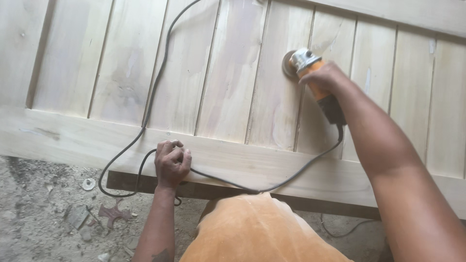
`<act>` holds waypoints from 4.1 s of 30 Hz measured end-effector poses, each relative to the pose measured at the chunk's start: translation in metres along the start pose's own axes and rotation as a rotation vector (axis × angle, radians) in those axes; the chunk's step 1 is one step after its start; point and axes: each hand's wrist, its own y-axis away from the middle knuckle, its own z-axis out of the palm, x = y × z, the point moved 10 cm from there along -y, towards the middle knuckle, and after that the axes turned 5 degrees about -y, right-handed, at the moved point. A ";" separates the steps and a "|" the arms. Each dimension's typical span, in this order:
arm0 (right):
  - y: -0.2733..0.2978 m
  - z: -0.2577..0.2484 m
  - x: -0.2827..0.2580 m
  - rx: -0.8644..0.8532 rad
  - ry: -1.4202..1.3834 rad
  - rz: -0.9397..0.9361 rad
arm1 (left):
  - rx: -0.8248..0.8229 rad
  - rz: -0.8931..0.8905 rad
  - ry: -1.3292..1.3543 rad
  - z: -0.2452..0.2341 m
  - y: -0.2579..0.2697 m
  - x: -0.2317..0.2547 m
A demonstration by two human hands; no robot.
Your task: The person uses an electric sander to smooth the surface of a wooden door. They move the sander across the panels and frame while holding the power cord with the other hand to keep it clear of the tool's path.
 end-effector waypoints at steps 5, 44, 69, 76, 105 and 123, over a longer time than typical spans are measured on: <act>0.062 0.042 0.024 -0.111 0.013 -0.060 | 0.110 -0.270 0.500 -0.005 0.014 -0.052; 0.112 0.050 0.055 -0.014 -0.041 0.031 | 0.094 0.016 0.320 -0.019 0.000 -0.006; 0.169 0.136 -0.037 -0.244 0.226 -0.097 | 0.097 0.009 0.349 -0.020 -0.001 -0.007; 0.104 0.110 -0.079 -0.165 0.125 -0.157 | 0.085 -0.001 0.324 -0.020 -0.003 -0.006; -0.101 -0.009 -0.180 0.002 0.074 -0.182 | 0.031 -0.115 0.193 -0.007 -0.018 -0.010; -0.100 -0.047 -0.130 0.025 0.014 -0.076 | 0.022 -0.110 0.188 -0.004 -0.019 -0.010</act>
